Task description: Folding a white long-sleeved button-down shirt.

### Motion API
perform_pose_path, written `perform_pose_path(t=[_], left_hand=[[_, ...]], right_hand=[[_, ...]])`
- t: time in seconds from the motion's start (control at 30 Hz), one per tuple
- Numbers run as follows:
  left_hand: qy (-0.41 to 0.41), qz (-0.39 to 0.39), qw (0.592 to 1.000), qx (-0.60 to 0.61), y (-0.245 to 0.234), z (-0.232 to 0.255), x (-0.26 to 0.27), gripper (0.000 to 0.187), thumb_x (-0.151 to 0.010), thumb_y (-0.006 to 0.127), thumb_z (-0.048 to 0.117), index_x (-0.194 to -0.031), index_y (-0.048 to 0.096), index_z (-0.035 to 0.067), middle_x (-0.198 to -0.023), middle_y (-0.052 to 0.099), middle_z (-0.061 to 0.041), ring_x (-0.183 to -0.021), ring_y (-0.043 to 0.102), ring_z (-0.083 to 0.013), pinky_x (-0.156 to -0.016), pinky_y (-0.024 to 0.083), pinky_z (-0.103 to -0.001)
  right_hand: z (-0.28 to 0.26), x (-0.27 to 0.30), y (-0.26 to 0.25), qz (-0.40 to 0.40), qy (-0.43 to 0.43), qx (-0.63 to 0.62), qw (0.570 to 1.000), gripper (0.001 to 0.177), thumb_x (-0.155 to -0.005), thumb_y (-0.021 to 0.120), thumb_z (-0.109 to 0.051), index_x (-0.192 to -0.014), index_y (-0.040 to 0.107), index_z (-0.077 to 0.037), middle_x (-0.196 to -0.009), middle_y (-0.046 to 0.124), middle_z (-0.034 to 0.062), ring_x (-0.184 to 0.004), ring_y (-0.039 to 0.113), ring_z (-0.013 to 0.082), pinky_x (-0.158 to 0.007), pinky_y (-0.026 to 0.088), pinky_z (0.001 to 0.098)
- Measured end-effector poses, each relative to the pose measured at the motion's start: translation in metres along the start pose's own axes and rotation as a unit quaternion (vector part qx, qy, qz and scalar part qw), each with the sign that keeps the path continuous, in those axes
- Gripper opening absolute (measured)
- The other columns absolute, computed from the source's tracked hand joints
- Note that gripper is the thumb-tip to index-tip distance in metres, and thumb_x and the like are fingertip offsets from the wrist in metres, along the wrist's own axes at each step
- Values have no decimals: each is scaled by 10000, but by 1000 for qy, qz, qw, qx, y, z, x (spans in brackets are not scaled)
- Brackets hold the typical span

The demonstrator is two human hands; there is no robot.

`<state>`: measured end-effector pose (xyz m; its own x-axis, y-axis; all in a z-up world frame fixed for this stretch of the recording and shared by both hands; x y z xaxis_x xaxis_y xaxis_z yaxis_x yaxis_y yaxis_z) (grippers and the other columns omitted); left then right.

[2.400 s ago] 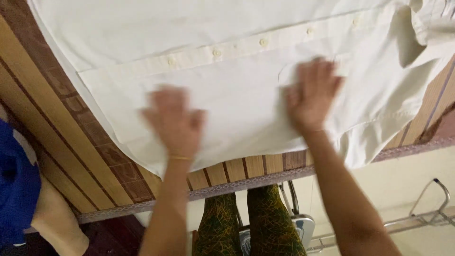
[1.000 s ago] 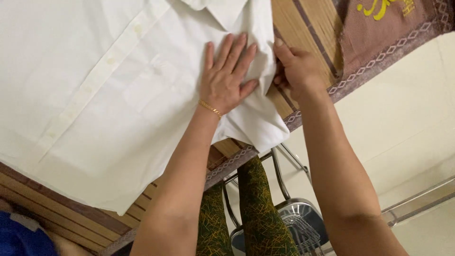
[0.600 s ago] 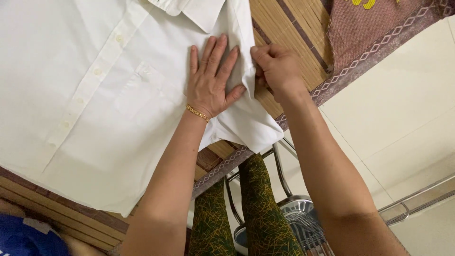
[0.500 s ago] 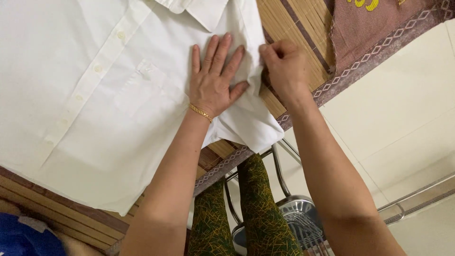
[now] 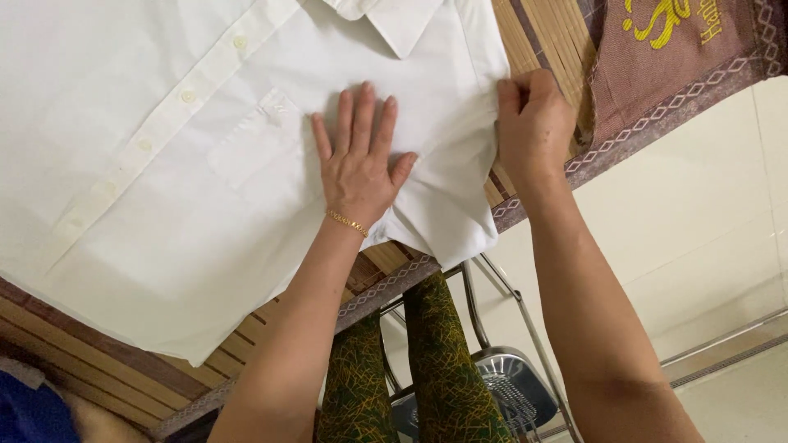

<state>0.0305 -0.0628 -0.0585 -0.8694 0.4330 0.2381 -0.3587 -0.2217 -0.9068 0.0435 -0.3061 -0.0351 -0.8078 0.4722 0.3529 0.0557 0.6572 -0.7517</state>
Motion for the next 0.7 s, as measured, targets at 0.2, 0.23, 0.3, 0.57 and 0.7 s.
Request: perform_pose_path(t=[0.2, 0.23, 0.3, 0.57, 0.7], left_hand=[[103, -41, 994, -12, 0, 25, -52, 754, -1091, 468, 668, -1685, 233, 267, -1750, 120, -2, -1612, 61, -245, -1302, -6, -598], [101, -42, 994, -11, -1, 27, -54, 754, -1091, 468, 668, -1685, 233, 267, -1750, 120, -2, -1612, 61, -245, -1302, -6, -598], [87, -83, 993, -9, -2, 30, -59, 809, -1032, 466, 699, -1668, 243, 250, -1726, 123, 5, -1578, 47, -257, -1265, -1, -629], [83, -37, 995, -51, 1, 30, -60, 843, -1022, 457, 747, -1662, 328, 213, -1733, 106, 13, -1590, 31, -238, -1267, -5, -625], [57, -78, 994, -46, 0, 27, -61, 837, -995, 439, 741, -1644, 334, 223, -1720, 119, 19, -1580, 45, -241, -1257, -4, -633]], right_hand=[[-5, -1, -3, 17, -89, -31, 995, 171, -1006, 752, -161, -992, 695, 0, -820, 738, 95, -680, 683, 164, -618, 547, 316], [-10, -3, -7, 15, -89, -30, 995, 171, -1006, 752, -161, -992, 695, 0, -820, 738, 95, -680, 683, 164, -618, 547, 316], [-9, -5, -5, -114, 75, -143, 980, 248, -950, 747, -237, -1066, 636, -48, -836, 707, 26, -652, 663, 117, -518, 545, 292], [-6, -26, 3, -223, 225, -456, 832, 205, -950, 740, -162, -1043, 624, -20, -902, 681, 62, -737, 661, 148, -674, 590, 308], [-28, -30, 3, -281, 252, -407, 832, 184, -884, 726, -157, -1017, 648, -57, -880, 699, 50, -751, 702, 148, -697, 621, 315]])
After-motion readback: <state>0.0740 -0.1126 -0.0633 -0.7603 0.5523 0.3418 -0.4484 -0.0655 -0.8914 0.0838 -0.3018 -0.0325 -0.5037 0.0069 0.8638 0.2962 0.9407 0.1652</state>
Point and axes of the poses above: each hand's wrist, its own x-axis away from the middle knuckle, its own y-axis out of the palm, z = x × y, the point moved 4 cm from there along -x, towards the middle knuckle
